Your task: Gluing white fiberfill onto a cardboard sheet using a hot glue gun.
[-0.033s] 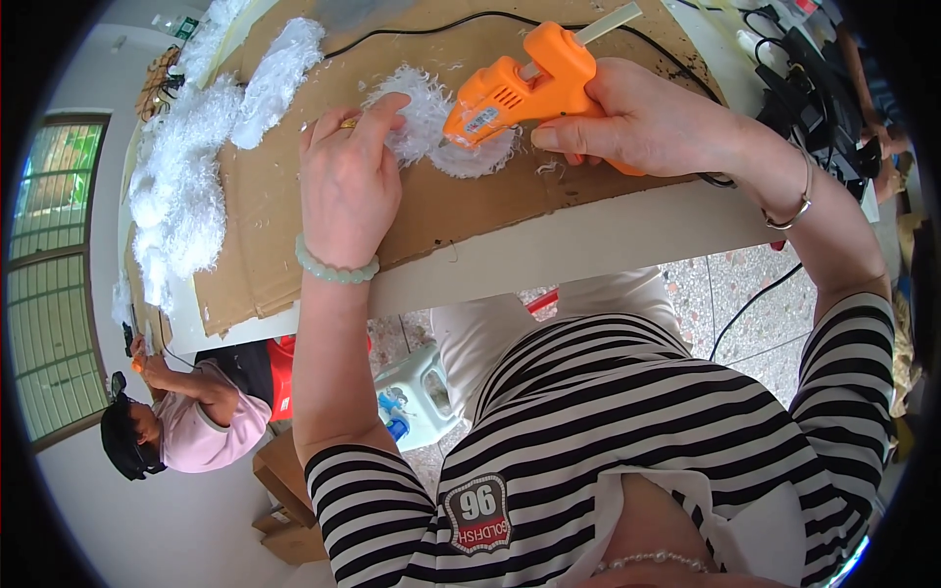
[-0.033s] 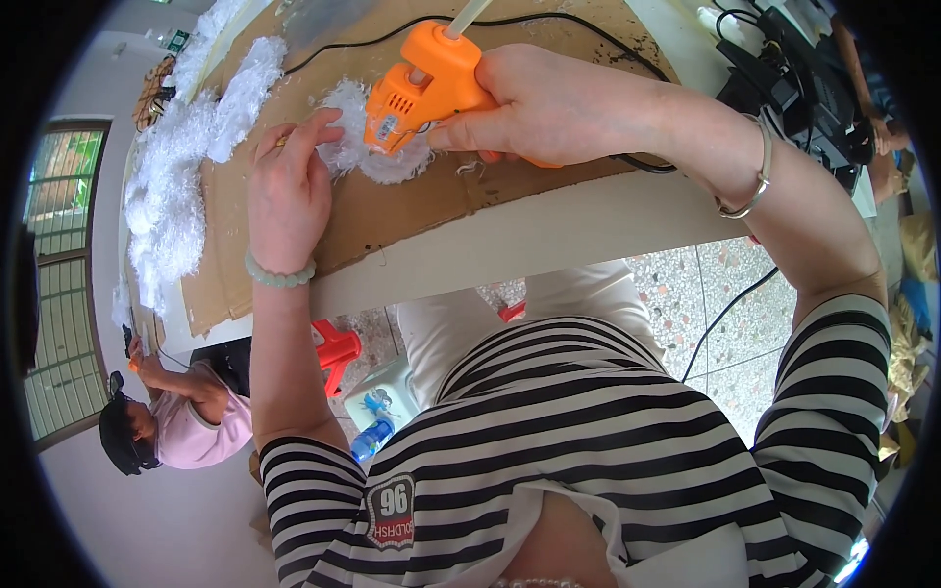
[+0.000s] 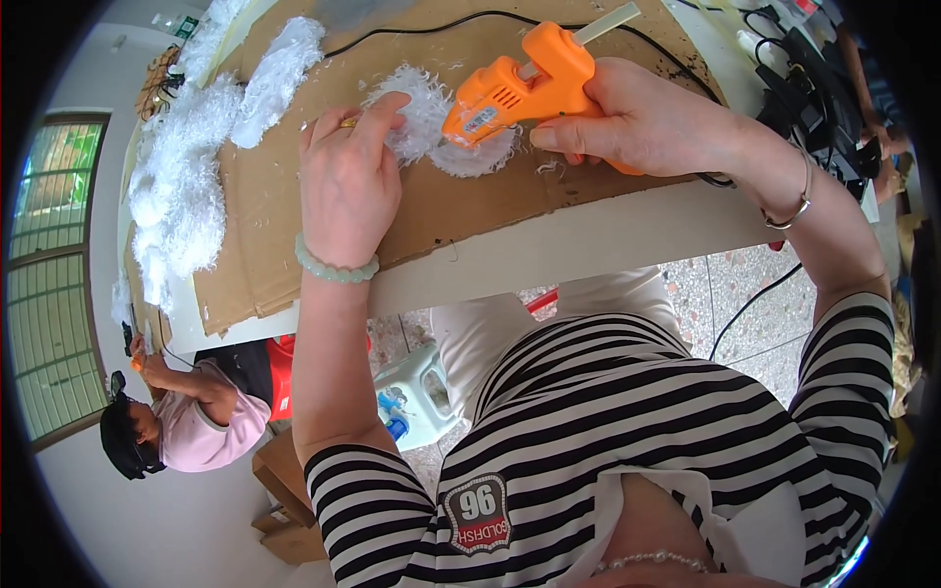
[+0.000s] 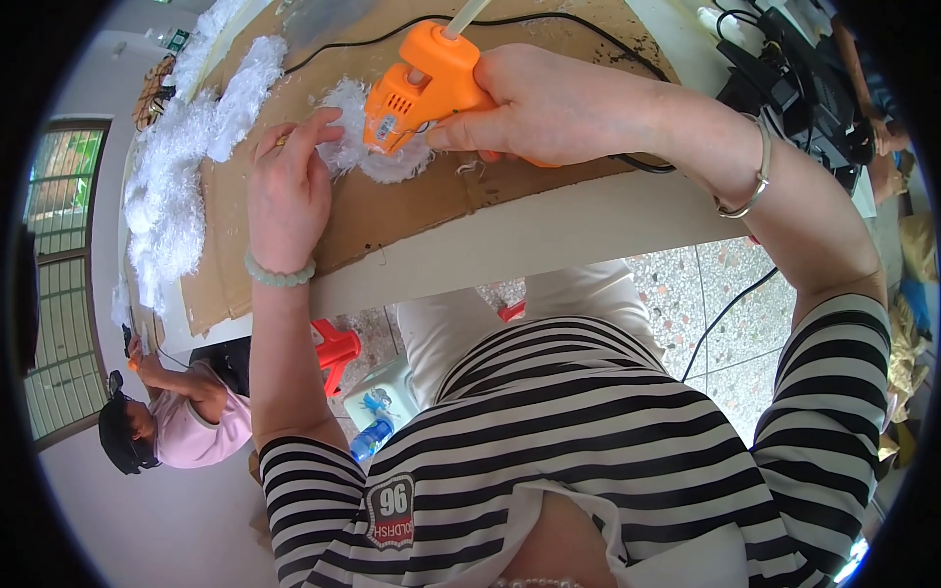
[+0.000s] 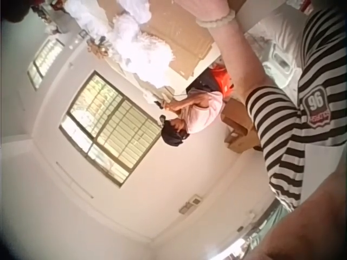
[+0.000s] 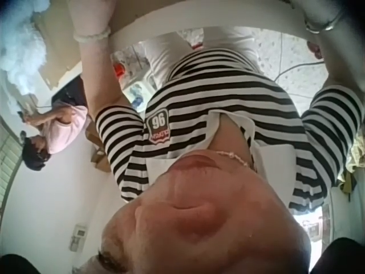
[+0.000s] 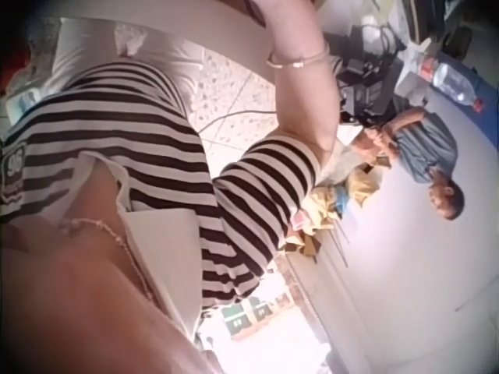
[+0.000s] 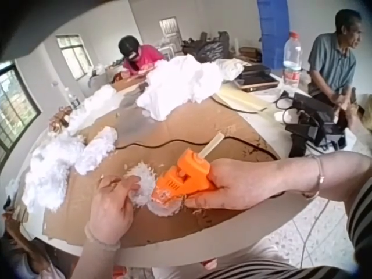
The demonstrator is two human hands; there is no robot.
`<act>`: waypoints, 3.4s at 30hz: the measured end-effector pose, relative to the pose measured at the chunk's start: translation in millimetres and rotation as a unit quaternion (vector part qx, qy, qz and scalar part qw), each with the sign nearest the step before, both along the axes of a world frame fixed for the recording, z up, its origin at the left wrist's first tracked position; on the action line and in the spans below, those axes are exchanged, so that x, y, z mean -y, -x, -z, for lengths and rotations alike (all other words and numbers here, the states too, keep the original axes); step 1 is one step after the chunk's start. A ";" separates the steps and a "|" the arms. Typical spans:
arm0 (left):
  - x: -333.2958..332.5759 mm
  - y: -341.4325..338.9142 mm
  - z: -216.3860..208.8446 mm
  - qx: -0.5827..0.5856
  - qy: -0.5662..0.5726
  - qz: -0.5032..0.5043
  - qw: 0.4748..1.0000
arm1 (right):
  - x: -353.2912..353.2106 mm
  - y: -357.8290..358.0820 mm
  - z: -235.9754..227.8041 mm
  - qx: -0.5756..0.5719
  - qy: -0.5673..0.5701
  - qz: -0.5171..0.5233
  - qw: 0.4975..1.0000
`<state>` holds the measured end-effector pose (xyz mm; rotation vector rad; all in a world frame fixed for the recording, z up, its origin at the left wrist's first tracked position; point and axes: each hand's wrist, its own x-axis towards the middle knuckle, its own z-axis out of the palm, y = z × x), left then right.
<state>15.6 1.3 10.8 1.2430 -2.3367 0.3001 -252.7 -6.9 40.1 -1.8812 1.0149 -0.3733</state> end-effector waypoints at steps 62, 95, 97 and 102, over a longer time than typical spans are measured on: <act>-3.7 5.3 3.5 0.028 0.047 -0.004 0.998 | -6.9 25.0 -11.2 -0.143 0.094 -0.055 0.984; -4.4 2.9 4.0 0.014 0.067 0.000 0.998 | -26.8 37.3 -13.4 -0.113 0.122 0.037 0.985; -4.1 3.1 4.2 0.010 0.067 0.000 0.998 | -24.0 40.4 -9.3 -0.116 0.102 0.036 0.987; -4.7 3.3 3.5 0.011 0.070 -0.001 0.997 | -26.2 36.2 -11.8 -0.098 0.114 0.030 0.988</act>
